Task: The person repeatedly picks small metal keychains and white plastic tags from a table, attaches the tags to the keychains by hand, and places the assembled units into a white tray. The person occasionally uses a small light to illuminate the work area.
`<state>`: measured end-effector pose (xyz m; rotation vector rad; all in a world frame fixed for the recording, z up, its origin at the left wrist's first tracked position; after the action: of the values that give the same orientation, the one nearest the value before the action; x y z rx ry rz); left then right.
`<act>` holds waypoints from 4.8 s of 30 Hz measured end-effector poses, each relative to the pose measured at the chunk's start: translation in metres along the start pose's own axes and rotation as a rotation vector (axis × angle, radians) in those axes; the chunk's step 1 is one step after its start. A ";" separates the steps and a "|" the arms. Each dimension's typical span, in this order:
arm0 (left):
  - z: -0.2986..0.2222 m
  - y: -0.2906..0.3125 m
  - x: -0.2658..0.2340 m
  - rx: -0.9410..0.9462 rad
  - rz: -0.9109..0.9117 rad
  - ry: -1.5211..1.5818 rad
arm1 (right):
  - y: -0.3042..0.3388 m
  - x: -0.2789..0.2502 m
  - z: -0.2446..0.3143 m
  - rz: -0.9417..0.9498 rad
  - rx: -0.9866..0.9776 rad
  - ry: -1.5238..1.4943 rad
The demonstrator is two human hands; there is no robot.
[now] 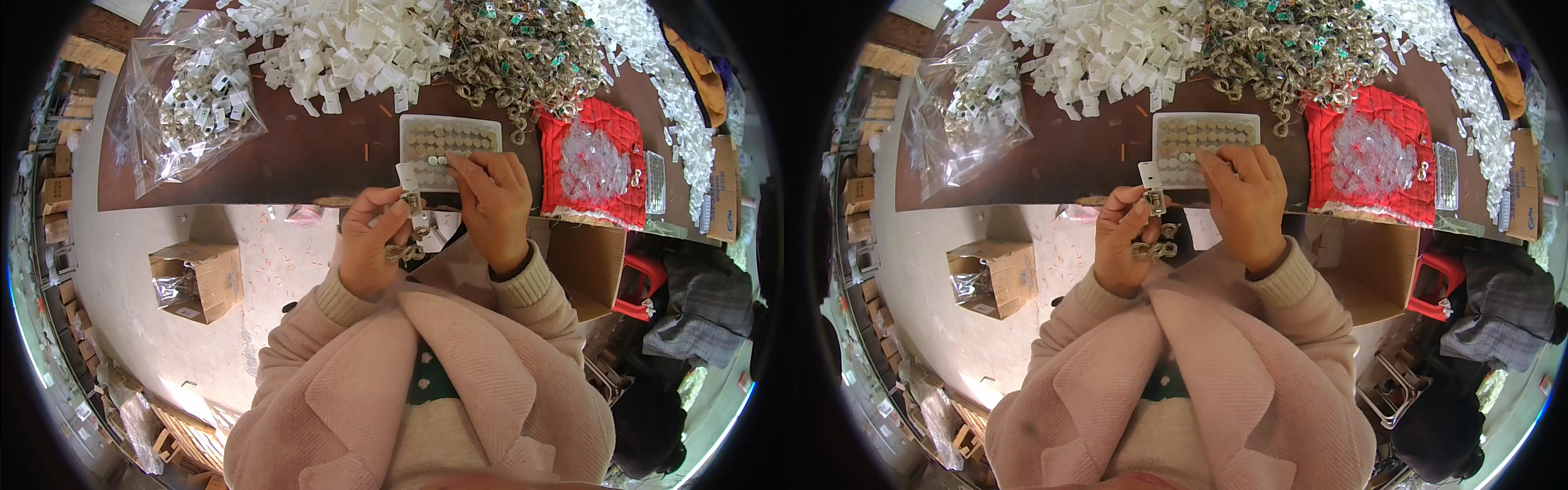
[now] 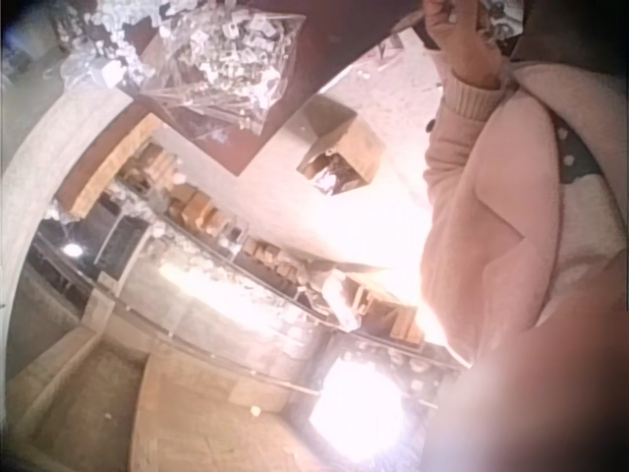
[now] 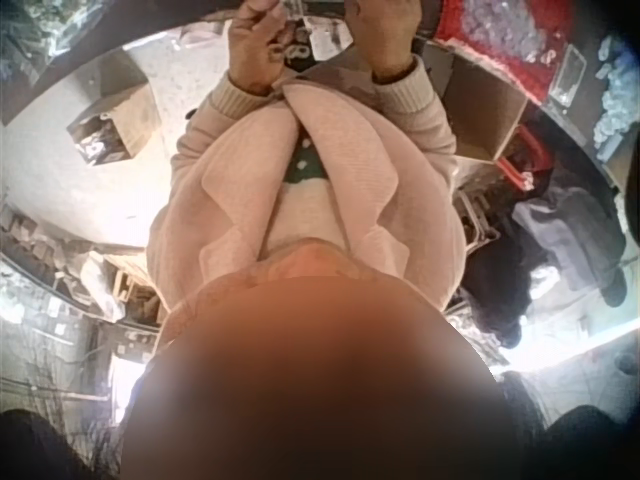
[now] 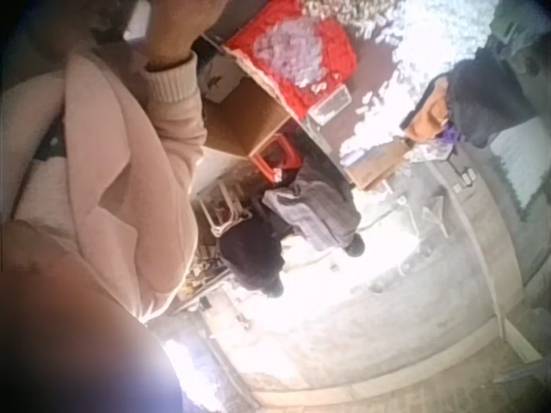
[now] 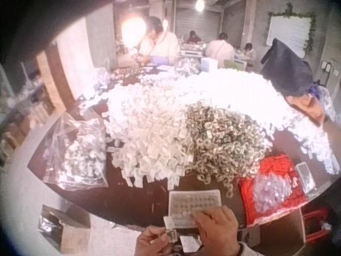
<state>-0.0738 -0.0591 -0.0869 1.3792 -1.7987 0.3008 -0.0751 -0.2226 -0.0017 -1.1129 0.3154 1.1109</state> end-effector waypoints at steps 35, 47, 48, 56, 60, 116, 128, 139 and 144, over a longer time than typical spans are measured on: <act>-0.008 0.013 0.016 -0.102 0.111 0.113 | 0.003 -0.005 0.024 0.142 0.428 -0.903; -0.003 0.019 0.024 -0.216 0.041 0.234 | -0.004 -0.007 0.031 0.108 -0.004 -1.012; -0.006 0.019 0.026 -0.208 0.053 0.246 | -0.004 -0.005 0.032 0.102 -0.022 -0.999; -0.002 0.020 0.033 -0.261 -0.001 0.227 | -0.003 -0.007 0.037 0.028 -0.063 -0.863; 0.000 0.018 0.031 -0.216 0.093 0.221 | -0.001 -0.005 0.039 -0.063 -0.024 -0.908; 0.040 0.006 0.040 -0.257 0.088 0.014 | 0.060 -0.117 -0.133 -0.313 0.526 -0.103; 0.036 0.006 0.039 -0.209 0.107 -0.032 | 0.046 -0.138 -0.133 -0.354 0.424 0.065; 0.029 0.005 0.045 -0.203 0.126 -0.045 | 0.033 -0.092 -0.075 -0.136 0.436 -0.634; 0.015 0.004 0.052 -0.192 0.156 0.025 | 0.015 -0.064 -0.001 0.029 0.070 -0.452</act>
<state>-0.0872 -0.1032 -0.0575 1.1001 -1.8660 0.2197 -0.1171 -0.2582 0.0339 -0.7694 0.0135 1.3304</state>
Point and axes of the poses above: each hand's wrist, its own y-axis away from the middle knuckle, its own x-axis out of the palm, z = x × y, the point moved 6 cm from there along -y, towards the middle knuckle, and after that the axes turned 4 degrees about -y, right-handed, at the moved point
